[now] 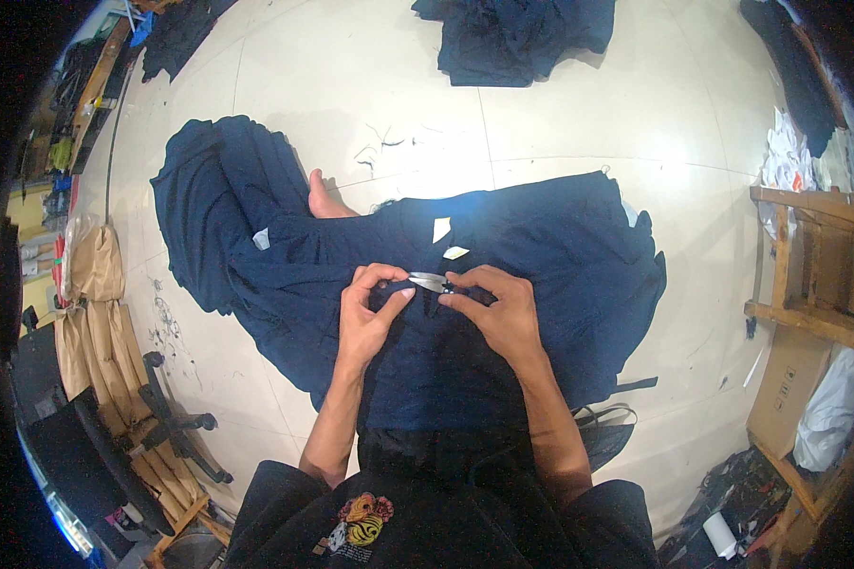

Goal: The person uses scissors to trim loose threads and tags from a dark blue garment laid out on the floor. They repeatedly cut small pieces of fabric and thread, then smooth the garment with their hands.

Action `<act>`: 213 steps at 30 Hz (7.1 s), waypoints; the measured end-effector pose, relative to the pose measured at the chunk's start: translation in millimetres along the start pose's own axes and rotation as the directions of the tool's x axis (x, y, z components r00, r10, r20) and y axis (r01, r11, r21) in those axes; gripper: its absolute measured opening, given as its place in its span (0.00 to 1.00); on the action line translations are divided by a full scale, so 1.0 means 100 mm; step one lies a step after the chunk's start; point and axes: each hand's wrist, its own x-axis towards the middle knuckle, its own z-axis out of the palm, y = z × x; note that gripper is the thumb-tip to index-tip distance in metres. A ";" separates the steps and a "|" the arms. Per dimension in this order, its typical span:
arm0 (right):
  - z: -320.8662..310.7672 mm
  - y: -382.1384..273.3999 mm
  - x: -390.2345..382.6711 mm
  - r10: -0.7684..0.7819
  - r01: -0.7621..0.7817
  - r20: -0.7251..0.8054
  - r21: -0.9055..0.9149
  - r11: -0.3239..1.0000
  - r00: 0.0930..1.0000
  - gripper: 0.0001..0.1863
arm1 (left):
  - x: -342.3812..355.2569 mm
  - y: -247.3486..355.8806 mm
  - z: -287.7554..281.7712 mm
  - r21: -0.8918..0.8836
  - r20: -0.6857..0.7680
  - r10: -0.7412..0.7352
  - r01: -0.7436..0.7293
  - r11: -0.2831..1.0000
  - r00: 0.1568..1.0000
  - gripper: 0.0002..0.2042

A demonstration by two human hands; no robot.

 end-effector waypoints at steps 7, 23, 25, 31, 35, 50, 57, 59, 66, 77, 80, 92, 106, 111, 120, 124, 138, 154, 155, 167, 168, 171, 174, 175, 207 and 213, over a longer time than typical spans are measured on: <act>0.02 0.08 0.00 -0.057 0.057 -0.022 0.000 0.998 0.998 0.14 | 0.00 -0.01 0.00 0.013 -0.001 -0.016 0.016 1.000 1.000 0.09; 0.05 0.09 0.00 0.034 -0.034 -0.013 0.009 0.999 0.999 0.15 | 0.00 -0.01 0.00 0.007 -0.003 -0.006 0.006 1.000 1.000 0.09; 0.07 0.17 0.00 0.062 -0.058 -0.086 0.048 0.997 0.994 0.15 | 0.00 -0.02 0.01 0.006 -0.010 -0.010 0.010 1.000 1.000 0.09; -0.10 0.11 0.08 0.032 0.076 -0.456 0.216 0.973 0.889 0.17 | -0.01 0.12 0.15 0.252 -0.137 0.022 0.013 0.968 0.990 0.24; -0.09 0.11 0.13 -0.080 -0.045 -0.485 -0.242 0.969 0.871 0.24 | 0.13 0.10 0.45 0.728 -0.187 0.309 -0.080 0.680 0.933 0.32; -0.61 0.33 -1.07 -0.499 0.263 -0.169 -0.685 0.679 0.850 0.19 | -1.09 0.12 -0.41 0.555 -0.015 0.252 -0.201 0.807 0.968 0.14; -0.48 0.74 -1.36 -0.474 0.173 -0.272 -0.691 0.702 0.838 0.17 | -1.32 -0.40 -0.30 0.588 0.027 0.191 -0.170 0.791 0.981 0.16; -0.49 0.81 -1.39 -0.501 0.182 -0.283 -0.700 0.691 0.818 0.17 | -1.33 -0.41 -0.30 0.594 0.033 0.200 -0.181 0.784 0.979 0.16; -0.50 0.96 -1.45 -0.511 0.208 -0.313 -0.655 0.726 0.800 0.20 | -1.31 -0.44 -0.29 0.583 0.000 0.235 -0.191 0.790 0.972 0.17; -0.69 0.22 -1.47 -0.412 0.283 -0.081 -0.608 0.742 0.908 0.21 | -1.46 0.09 -0.50 0.429 -0.123 0.269 -0.193 0.882 0.955 0.16; -0.71 0.05 -1.58 -0.236 0.181 -0.027 -0.560 0.808 0.971 0.19 | -1.49 0.33 -0.66 0.470 0.202 0.301 -0.361 0.805 0.932 0.19; -1.29 -0.37 -0.83 0.141 -0.042 -0.602 0.177 0.983 0.786 0.12 | -0.80 0.92 -0.95 0.378 0.376 -0.061 -0.093 0.921 0.925 0.19; 0.08 0.50 0.62 -0.441 0.363 -0.354 -0.267 0.893 0.825 0.18 | -0.60 -0.13 0.45 0.532 0.324 0.170 -0.328 0.781 0.931 0.30; -0.02 0.39 0.67 -0.145 0.161 -0.459 -0.005 0.987 0.876 0.23 | -0.76 -0.14 -0.32 0.560 0.050 0.017 -0.043 0.828 0.999 0.34; -0.05 0.37 0.71 -0.080 0.186 -0.467 0.185 0.965 0.880 0.24 | -1.10 -0.83 -2.15 0.738 -0.593 -0.191 0.623 0.260 0.782 0.34; -0.05 0.43 0.74 -0.097 0.221 -0.475 0.212 0.952 0.874 0.25 | -0.76 -0.14 -1.64 0.651 -0.669 0.086 0.526 0.547 0.738 0.30; -0.34 0.53 0.81 0.176 0.300 -0.443 0.801 0.518 0.879 0.30 | -0.06 -0.27 0.74 0.360 0.528 0.205 -0.436 0.825 0.824 0.27; -0.83 0.05 1.11 -0.179 0.125 -0.021 0.794 0.595 0.984 0.21 | 0.29 -0.41 0.43 -0.834 0.422 -0.086 0.424 0.355 0.903 0.33; -0.85 0.36 1.07 -0.135 0.049 0.057 0.740 0.671 0.989 0.22 | 0.29 -0.41 0.44 -0.840 0.434 -0.084 0.436 0.324 0.897 0.33; -0.76 0.52 1.13 0.039 0.006 -0.033 0.826 0.564 0.999 0.16 | -0.06 -0.10 0.56 -0.025 0.184 0.327 -0.328 0.944 0.927 0.24; -0.74 0.52 1.15 0.041 0.002 -0.030 0.831 0.556 0.999 0.16 | -0.21 -0.12 0.70 0.031 0.335 0.470 -0.508 0.861 0.817 0.29; -0.71 0.52 1.15 0.079 0.029 -0.086 0.838 0.545 0.993 0.15 | -0.70 -0.07 0.88 0.120 0.690 0.372 -0.606 0.786 0.620 0.39; -0.72 0.52 1.16 0.055 0.038 -0.083 0.825 0.565 0.995 0.16 | -0.46 -0.08 0.79 0.048 0.719 0.370 -0.574 0.818 0.588 0.34; -0.73 0.55 1.15 0.057 0.049 -0.100 0.816 0.576 0.993 0.17 | -0.25 -0.01 0.70 -0.008 0.772 0.262 -0.404 0.915 0.579 0.31; -0.53 0.06 0.88 0.080 -0.276 -0.328 -0.612 0.741 0.941 0.17 | 1.95 -0.25 0.73 0.237 0.390 -0.036 -0.063 0.970 0.920 0.24; -0.40 0.04 0.75 -0.016 -0.180 -0.361 -0.503 0.845 0.932 0.08 | 1.53 -0.05 0.60 -0.006 0.488 -0.264 0.306 0.952 0.832 0.22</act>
